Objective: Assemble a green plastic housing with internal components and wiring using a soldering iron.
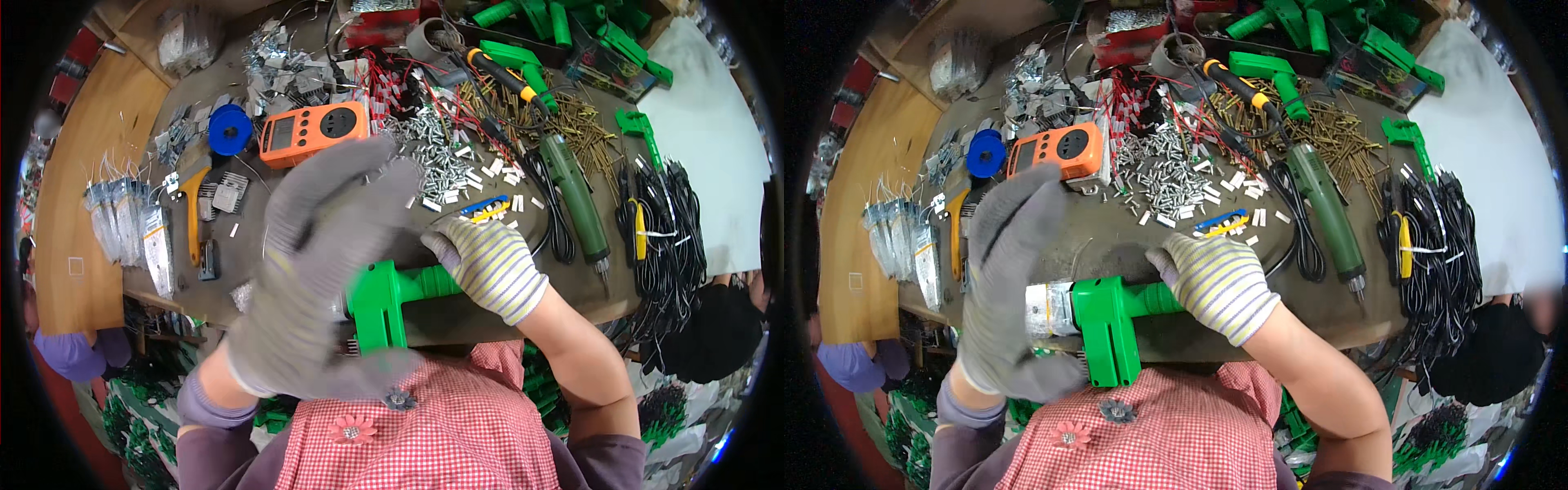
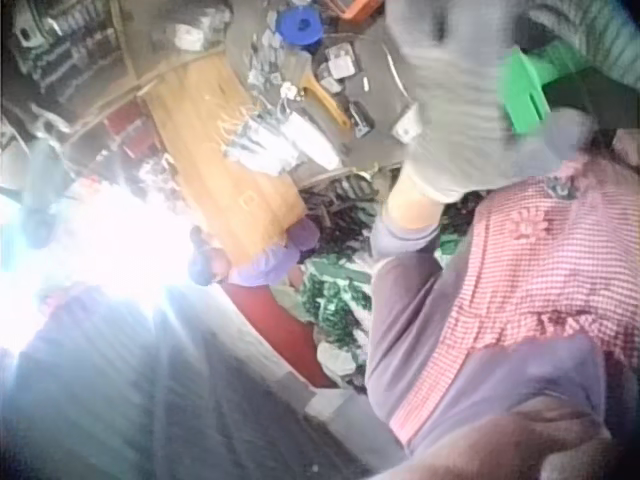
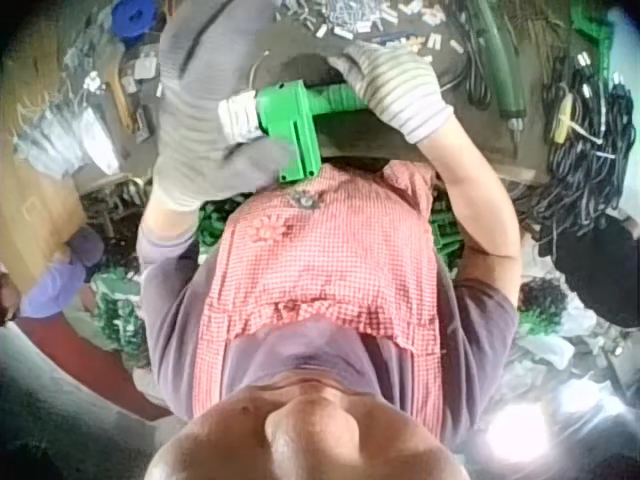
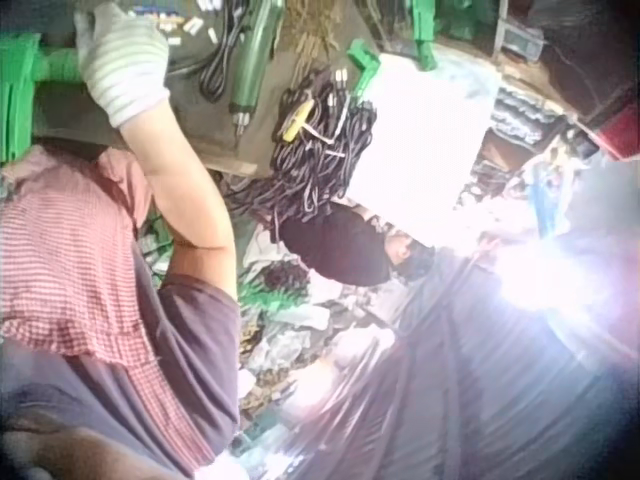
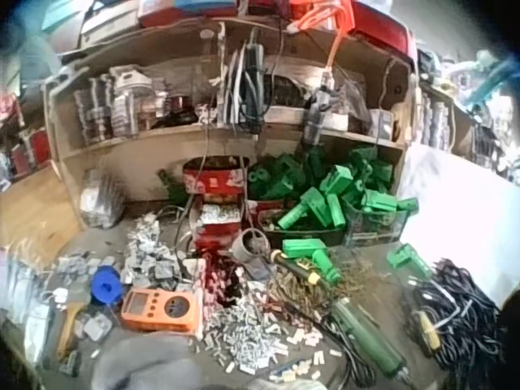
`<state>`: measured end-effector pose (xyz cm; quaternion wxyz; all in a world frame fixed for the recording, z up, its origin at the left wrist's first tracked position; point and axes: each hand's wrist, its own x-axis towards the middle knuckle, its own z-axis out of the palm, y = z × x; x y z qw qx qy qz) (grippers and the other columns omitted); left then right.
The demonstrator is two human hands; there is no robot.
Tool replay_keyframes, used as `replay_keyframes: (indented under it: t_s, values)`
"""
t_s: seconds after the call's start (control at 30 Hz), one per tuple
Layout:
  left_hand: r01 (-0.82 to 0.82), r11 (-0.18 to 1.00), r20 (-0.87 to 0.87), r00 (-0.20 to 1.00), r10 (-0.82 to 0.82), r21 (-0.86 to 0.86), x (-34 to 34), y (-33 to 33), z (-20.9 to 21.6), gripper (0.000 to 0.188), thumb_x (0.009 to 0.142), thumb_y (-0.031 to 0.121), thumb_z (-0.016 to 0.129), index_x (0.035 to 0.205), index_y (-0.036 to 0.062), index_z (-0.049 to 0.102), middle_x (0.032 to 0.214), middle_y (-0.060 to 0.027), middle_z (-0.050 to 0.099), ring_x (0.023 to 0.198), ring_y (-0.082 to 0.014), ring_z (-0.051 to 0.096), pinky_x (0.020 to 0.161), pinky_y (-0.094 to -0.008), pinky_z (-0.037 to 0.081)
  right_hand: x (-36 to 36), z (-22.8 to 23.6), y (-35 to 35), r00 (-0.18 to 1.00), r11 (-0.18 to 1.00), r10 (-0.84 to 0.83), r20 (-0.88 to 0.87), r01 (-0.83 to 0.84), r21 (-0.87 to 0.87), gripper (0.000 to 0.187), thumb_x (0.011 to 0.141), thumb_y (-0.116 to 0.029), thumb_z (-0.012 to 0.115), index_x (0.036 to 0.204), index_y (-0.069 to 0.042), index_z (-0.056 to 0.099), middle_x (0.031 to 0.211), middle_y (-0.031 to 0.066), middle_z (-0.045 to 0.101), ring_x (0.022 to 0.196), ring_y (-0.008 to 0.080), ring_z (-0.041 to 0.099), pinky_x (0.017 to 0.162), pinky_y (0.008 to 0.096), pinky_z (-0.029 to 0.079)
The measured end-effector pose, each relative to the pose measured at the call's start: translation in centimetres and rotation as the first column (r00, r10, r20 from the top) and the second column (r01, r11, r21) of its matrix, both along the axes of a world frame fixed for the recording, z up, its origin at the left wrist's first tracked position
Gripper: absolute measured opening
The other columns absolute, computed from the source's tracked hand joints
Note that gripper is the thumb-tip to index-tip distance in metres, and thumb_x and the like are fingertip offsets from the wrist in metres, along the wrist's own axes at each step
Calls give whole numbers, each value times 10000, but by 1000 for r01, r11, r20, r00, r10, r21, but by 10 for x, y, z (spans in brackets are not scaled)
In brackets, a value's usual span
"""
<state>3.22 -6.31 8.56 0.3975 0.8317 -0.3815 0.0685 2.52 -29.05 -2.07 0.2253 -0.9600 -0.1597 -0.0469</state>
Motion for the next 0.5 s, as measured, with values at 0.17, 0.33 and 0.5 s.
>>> replay_keyframes:
  t_s: [0.17, 0.33, 0.5]
  values:
    - [155, 942, 112, 974, -196, 297, 5, -49, -56, 894, 749, 502, 716, 1440, 9, 438, 1471, -242, 407, 1347, -449, 398, 1117, -558, 316, -5, -9, -6, 993, 988, 118, 2, -117, -106, 256, 833, -301, 649, 925, -64, 668, 772, 165, 680, 698, 365, 665, 627, 494, 524]
    - [65, 971, 88, 992, -87, 229, 6, -46, -66, 971, 758, 559, 683, 1502, 30, 353, 1476, -227, 394, 1362, -445, 384, 1124, -554, 312, 33, 15, -19, 956, 976, 64, 285, -120, 184, 214, 821, -165, 687, 1016, -92, 636, 887, 136, 655, 873, 348, 653, 739, 463, 527]
    - [41, 980, 65, 996, -54, 197, 5, -53, -63, 925, 745, 486, 716, 1491, 48, 390, 1452, -217, 423, 1332, -428, 415, 1094, -529, 354, 137, 1, -9, 954, 984, -34, 298, 85, -159, 159, 864, -88, 615, 1012, -30, 611, 921, 199, 673, 914, 380, 661, 802, 464, 530]
